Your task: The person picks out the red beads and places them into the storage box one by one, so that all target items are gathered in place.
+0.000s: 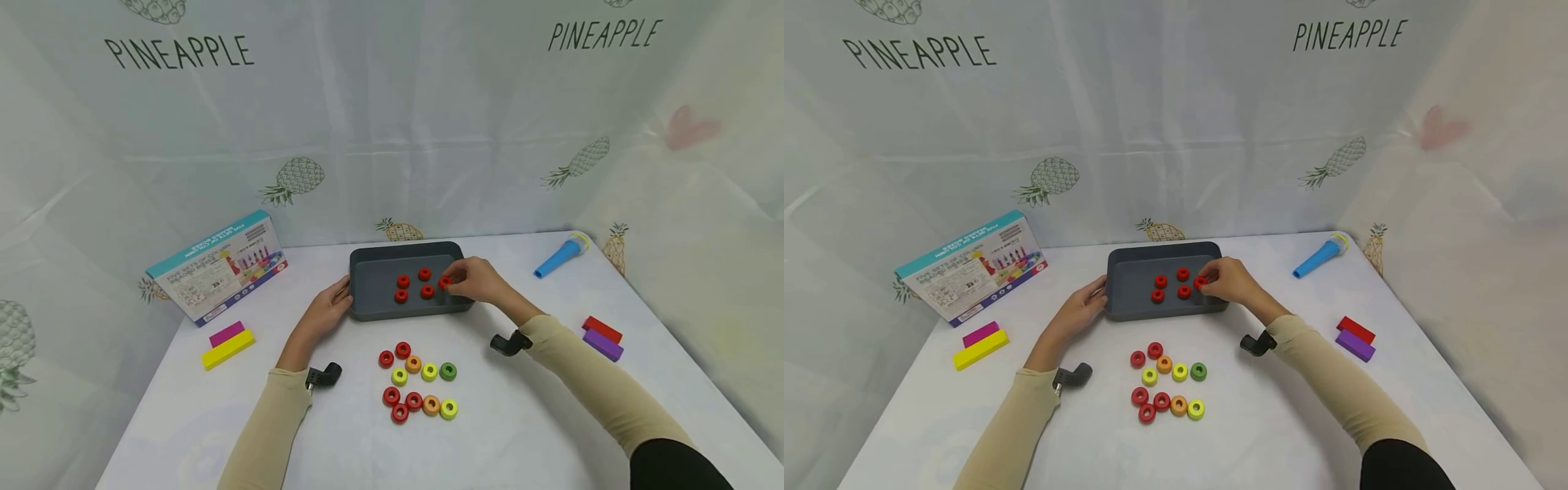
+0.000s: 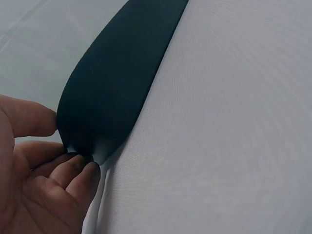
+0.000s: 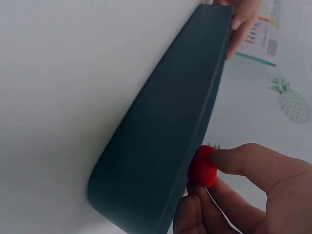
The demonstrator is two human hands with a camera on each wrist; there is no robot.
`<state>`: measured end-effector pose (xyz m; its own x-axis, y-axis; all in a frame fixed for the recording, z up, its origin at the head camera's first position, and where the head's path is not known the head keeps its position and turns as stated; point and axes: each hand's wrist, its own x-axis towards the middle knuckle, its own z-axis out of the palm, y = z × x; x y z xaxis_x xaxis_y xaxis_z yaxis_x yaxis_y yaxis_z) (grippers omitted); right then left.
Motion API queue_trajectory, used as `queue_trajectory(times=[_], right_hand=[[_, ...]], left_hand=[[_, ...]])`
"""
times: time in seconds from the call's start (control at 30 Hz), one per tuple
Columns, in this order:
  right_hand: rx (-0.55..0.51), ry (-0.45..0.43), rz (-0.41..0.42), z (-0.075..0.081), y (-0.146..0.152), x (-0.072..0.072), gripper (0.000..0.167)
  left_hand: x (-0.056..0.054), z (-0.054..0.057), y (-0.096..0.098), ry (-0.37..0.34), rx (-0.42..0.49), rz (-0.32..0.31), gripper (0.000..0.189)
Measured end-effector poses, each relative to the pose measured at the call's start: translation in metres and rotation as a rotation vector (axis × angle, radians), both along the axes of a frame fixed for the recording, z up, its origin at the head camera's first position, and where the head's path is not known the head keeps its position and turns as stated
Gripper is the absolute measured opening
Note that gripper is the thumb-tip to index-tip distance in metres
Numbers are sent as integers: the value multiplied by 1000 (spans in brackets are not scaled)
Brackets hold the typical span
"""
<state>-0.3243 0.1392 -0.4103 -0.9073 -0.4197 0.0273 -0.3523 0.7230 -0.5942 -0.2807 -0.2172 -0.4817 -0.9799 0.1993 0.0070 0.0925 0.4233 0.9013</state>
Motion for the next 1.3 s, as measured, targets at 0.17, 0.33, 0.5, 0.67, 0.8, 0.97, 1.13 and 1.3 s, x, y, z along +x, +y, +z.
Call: queue_trajectory(times=[0.17, 0.33, 0.5, 0.67, 0.8, 0.97, 1.13, 1.3], right_hand=[[27, -2, -1, -7, -3, -6, 28], [51, 13, 12, -10, -8, -10, 29], [61, 2, 19, -15, -9, -14, 30], [86, 6, 18, -19, -9, -17, 28], [104, 10, 28, -20, -11, -17, 27], [126, 5, 30, -20, -13, -16, 27], [133, -9, 25, -20, -13, -15, 27], [133, 0, 32, -20, -12, -16, 28]], left_hand=[[-1, -1, 0, -2, 2, -2, 60], [0, 1, 0, 2, 0, -4, 59], [1, 2, 0, -2, 3, -8, 59], [2, 4, 1, -1, 6, -12, 59], [1, 3, 1, 2, 1, -10, 59], [1, 3, 1, 0, -2, -11, 59], [0, 3, 1, -5, -1, -13, 60], [0, 3, 1, -12, -21, 1, 60]])
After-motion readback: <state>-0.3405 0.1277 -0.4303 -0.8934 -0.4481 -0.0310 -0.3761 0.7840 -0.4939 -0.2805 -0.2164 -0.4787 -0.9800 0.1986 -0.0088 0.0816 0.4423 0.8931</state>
